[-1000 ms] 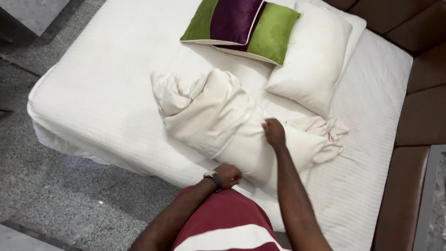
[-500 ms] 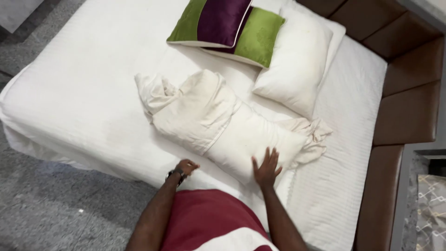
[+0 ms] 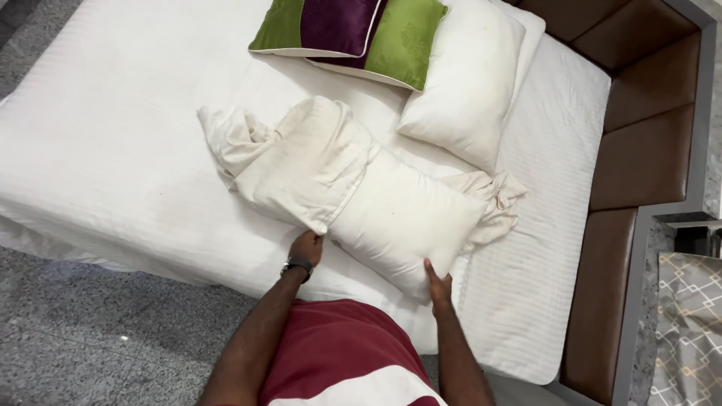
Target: The person inserts a white pillow into a two-toned green and purple pillowcase on a bed. They then insert a second white pillow into a plain white pillowcase, adjusting the fabric to fit the pillow.
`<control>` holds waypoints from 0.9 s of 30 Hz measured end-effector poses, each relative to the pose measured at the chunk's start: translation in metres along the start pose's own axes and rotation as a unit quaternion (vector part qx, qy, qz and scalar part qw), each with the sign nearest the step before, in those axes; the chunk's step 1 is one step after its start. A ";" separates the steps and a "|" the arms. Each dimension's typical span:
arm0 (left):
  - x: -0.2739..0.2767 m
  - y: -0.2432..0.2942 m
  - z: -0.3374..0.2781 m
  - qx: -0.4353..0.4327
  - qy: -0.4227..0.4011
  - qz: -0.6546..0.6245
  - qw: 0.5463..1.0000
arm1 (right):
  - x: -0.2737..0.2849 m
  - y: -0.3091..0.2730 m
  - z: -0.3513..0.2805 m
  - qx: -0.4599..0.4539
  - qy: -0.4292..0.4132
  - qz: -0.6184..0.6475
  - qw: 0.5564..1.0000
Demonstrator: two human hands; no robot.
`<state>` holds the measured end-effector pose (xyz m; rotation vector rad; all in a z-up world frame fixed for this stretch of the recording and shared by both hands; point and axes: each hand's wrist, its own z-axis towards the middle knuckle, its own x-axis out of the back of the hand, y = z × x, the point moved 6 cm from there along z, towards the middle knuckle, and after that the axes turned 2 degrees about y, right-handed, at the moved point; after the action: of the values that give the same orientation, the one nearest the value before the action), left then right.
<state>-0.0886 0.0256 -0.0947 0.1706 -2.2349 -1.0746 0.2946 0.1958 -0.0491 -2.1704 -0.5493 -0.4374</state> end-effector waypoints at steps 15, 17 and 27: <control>0.012 0.015 -0.028 -0.094 -0.062 0.033 0.993 | -0.014 -0.097 -0.058 0.125 -0.142 0.222 0.957; 0.021 0.027 -0.023 -0.079 -0.052 0.036 0.995 | -0.020 -0.149 -0.103 0.265 -0.152 0.191 0.933; 0.077 0.035 0.020 -0.015 -0.013 0.013 1.000 | -0.073 -0.368 -0.373 0.838 -0.106 -0.011 0.535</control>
<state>-0.1556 0.0328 -0.0397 0.1151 -2.2355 -1.1022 -0.0036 0.0862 0.3732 -0.2653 -0.6514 0.3637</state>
